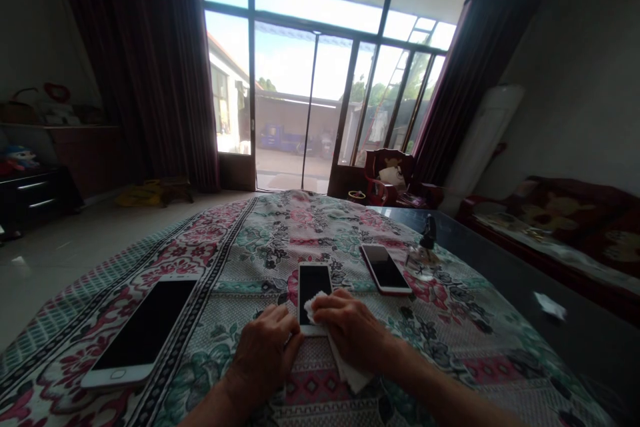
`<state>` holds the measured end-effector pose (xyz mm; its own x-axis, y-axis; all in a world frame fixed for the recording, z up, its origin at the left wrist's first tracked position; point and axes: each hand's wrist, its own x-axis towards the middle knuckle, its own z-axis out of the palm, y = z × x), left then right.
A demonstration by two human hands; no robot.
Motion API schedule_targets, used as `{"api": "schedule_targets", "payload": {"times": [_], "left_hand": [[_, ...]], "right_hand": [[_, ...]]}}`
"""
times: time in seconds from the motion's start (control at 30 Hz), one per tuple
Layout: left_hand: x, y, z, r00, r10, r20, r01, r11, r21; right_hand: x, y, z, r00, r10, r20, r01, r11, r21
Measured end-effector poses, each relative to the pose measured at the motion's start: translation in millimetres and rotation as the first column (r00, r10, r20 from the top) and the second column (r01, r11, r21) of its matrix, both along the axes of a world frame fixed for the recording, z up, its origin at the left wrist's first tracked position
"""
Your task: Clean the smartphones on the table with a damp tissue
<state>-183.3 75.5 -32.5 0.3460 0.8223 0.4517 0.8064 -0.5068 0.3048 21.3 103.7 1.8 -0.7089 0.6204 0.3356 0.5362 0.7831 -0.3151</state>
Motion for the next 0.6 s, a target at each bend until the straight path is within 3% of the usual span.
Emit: {"api": "schedule_targets", "payload": {"times": [0.1, 0.2, 0.6], "left_hand": [[0.3, 0.6, -1.0, 1.0, 0.005, 0.007, -0.005, 1.0, -0.011], [0.3, 0.8, -1.5, 1.0, 0.021, 0.02, -0.02, 1.0, -0.018], [-1.8, 2.9, -5.0, 1.0, -0.018, 0.016, 0.018, 1.0, -0.016]], "right_hand": [[3.3, -11.1, 0.7, 0.999, 0.039, -0.014, -0.039, 0.999, -0.025], [9.3, -4.8, 1.1, 0.998, 0.063, -0.019, -0.064, 0.997, -0.043], [5.2, 97.2, -8.3, 0.987, -0.133, -0.092, 0.14, 0.988, 0.07]]}}
